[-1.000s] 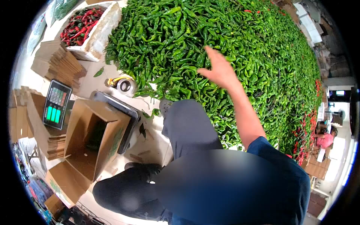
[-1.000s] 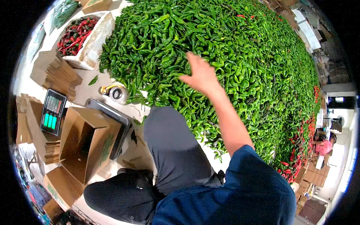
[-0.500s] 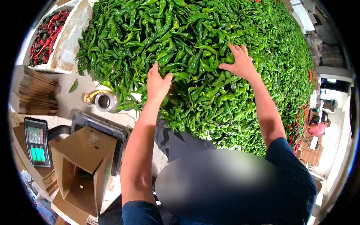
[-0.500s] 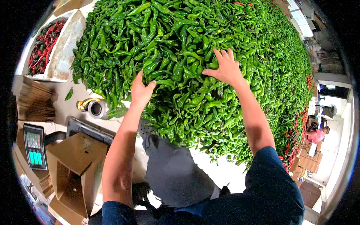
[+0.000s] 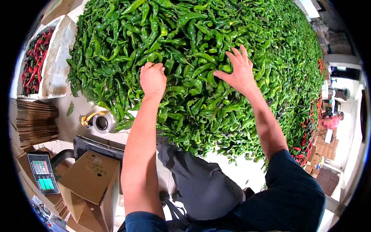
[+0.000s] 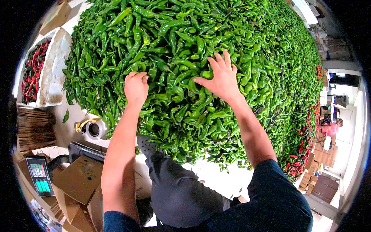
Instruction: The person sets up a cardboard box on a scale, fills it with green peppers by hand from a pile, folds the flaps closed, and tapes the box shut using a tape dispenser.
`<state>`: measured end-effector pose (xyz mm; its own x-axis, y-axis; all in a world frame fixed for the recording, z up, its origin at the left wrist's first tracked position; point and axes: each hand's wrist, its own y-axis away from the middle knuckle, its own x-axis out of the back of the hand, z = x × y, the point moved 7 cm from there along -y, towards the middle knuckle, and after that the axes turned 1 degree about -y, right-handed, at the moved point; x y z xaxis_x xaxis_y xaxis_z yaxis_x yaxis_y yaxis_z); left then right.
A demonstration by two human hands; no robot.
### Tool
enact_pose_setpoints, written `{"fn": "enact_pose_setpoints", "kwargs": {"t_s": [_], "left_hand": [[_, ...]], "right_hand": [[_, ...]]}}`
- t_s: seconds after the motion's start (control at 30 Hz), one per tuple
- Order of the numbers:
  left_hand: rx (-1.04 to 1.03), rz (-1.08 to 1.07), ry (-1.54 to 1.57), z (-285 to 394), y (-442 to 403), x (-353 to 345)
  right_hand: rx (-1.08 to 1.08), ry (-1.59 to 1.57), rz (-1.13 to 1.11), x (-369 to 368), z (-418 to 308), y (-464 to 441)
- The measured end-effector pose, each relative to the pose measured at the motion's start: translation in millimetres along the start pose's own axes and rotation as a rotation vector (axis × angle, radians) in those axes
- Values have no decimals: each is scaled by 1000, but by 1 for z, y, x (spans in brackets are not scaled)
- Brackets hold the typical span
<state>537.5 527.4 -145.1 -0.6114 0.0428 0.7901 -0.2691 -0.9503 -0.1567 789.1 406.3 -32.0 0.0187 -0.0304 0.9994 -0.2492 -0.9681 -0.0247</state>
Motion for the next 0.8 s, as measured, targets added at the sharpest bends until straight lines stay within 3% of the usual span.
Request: {"fn": "enact_pose_setpoints", "kwargs": {"t_s": [0.13, 0.23, 0.37, 0.43, 0.5, 0.57, 0.6, 0.67, 0.73, 0.8], "left_hand": [[-58, -9, 37, -5, -5, 0], [49, -19, -21, -9, -2, 7], [-107, 252, 48, -10, 37, 67], [-134, 296, -20, -23, 96, 101], [17, 129, 44, -69, 185, 98], [344, -219, -153, -109, 297, 94], [447, -494, -250, -140, 374, 76], [558, -918, -341, -164, 447, 67], [558, -1209, -326, -146, 459, 81], [595, -791, -99, -146, 409, 77]], "right_hand": [[-1, -14, -2, 3, -3, 0], [20, -15, 25, 1, -3, 1], [26, -18, 42, -3, -1, 2], [16, 5, 39, -3, -1, 2], [40, 4, 171, 0, -1, 6], [10, -12, 288, 4, 0, 12], [-53, -97, 283, 8, -1, 16], [-134, -208, 290, 4, 4, 22], [-193, -177, 186, -1, 3, 25], [-255, -134, 73, -2, 6, 21]]}}
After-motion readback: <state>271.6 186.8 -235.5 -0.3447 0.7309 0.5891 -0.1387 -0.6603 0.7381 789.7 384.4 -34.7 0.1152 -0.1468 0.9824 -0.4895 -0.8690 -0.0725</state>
